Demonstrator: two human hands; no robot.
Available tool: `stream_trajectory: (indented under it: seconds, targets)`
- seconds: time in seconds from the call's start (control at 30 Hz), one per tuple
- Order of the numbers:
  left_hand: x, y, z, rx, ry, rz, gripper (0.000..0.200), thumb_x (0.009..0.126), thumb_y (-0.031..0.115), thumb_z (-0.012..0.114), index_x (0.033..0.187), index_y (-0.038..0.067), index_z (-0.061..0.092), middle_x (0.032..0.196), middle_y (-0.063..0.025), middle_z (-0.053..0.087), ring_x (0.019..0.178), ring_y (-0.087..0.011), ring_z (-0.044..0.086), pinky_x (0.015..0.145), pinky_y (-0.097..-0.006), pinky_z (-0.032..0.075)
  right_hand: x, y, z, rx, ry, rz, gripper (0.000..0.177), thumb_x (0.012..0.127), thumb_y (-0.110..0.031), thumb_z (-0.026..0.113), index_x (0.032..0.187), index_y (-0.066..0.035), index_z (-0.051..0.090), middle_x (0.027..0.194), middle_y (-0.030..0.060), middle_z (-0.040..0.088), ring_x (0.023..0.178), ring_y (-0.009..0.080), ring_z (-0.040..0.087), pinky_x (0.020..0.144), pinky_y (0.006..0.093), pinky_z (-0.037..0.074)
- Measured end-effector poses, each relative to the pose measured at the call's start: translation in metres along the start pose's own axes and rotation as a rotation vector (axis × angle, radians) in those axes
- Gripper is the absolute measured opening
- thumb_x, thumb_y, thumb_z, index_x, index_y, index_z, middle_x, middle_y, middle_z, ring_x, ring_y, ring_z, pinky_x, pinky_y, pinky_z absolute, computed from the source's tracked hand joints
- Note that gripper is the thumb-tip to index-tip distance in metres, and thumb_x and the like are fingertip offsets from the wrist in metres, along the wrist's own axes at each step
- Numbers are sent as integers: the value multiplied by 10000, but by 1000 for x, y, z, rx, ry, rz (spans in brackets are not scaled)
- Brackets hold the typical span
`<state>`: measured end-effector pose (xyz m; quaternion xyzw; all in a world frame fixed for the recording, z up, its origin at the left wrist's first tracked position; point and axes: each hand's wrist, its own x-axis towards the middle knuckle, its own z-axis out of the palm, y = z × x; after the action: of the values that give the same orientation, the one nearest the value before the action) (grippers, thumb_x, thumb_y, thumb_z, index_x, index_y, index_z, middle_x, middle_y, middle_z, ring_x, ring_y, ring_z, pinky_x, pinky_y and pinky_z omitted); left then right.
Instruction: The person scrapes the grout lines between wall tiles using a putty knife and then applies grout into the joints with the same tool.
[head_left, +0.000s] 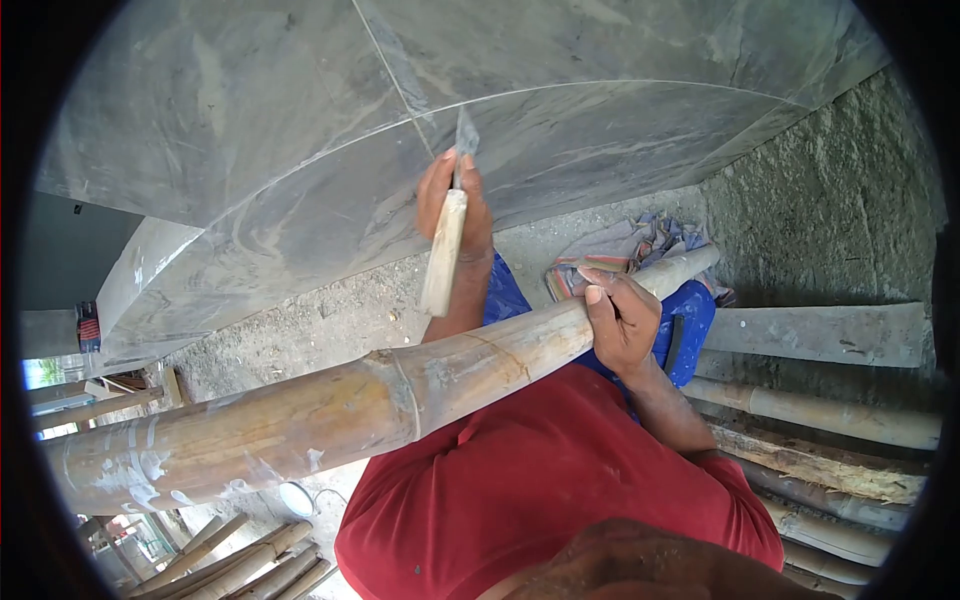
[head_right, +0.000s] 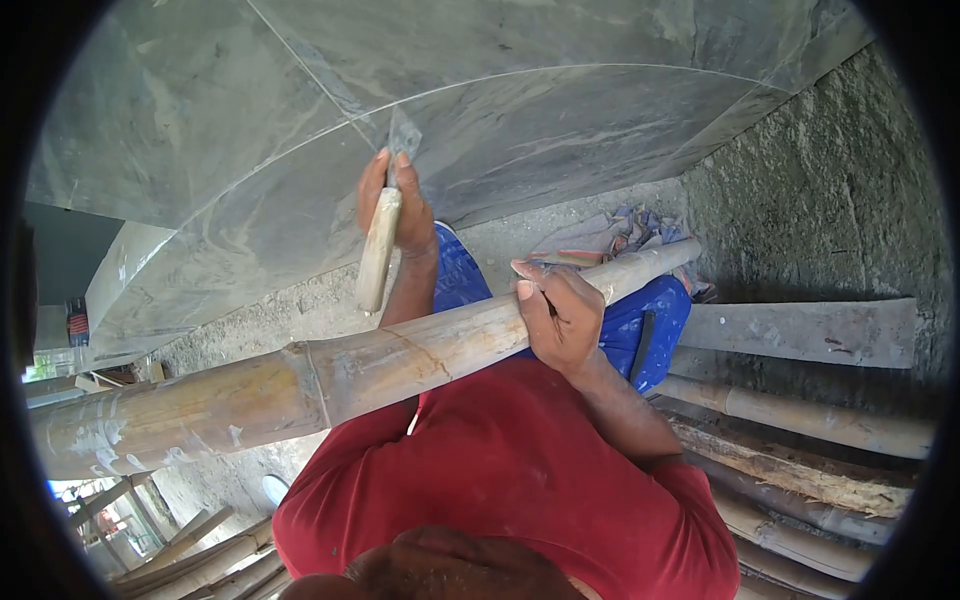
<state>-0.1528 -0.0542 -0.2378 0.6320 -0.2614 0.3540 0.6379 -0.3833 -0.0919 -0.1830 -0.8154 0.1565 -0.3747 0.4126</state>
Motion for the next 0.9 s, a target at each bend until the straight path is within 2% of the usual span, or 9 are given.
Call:
stream_trajectory:
  seconds: [0.13, 0.27, 0.4, 0.57, 0.7, 0.9]
  targets:
    - [5, 13, 13, -81, -84, -4, 207, 851, 13, 766, 1046, -33, 714, 1017, -196, 739, 903, -297, 724, 829, -383, 568, -3, 5, 2, 31, 12, -3, 207, 938, -57, 669, 1104, 57, 719, 762, 121, 711, 653, 202, 649, 629, 307, 503]
    - [-2, -12, -1, -68, -16, -5, 202, 847, 0, 766, 1041, -27, 716, 1018, -190, 741, 907, -295, 725, 830, -386, 569, -5, 8, -1, -14, 12, 9, 207, 937, -58, 672, 1104, 56, 719, 778, 132, 713, 649, 200, 645, 625, 305, 500]
    - [1, 1, 8, -88, -136, 24, 208, 845, -6, 774, 1046, -12, 719, 1017, -181, 743, 907, -278, 727, 826, -373, 573, -2, 3, 0, 3, -6, 17, 202, 939, -63, 674, 1095, 55, 722, 787, 139, 710, 654, 205, 646, 647, 310, 510]
    - [2, -10, 0, -109, -59, 29, 195, 857, 2, 765, 1046, -15, 721, 1015, -175, 745, 904, -270, 727, 825, -369, 574, -3, 5, 2, 25, 29, 16, 200, 944, -70, 673, 1091, 56, 724, 784, 135, 711, 673, 216, 661, 659, 315, 517]
    - [1, -9, 6, -121, -74, 19, 196, 862, 16, 767, 1049, -16, 719, 1008, -174, 747, 905, -262, 727, 819, -364, 573, -3, 0, 0, 1, -8, 63, 199, 943, -67, 675, 1093, 53, 724, 795, 135, 723, 689, 221, 675, 661, 315, 519]
    - [4, -8, 6, -182, -86, -15, 166, 858, 15, 772, 1017, -12, 732, 1008, -171, 751, 909, -270, 734, 817, -361, 574, -5, 5, 2, 28, 23, 23, 196, 935, -62, 682, 1091, 49, 725, 784, 136, 715, 682, 218, 672, 653, 314, 514]
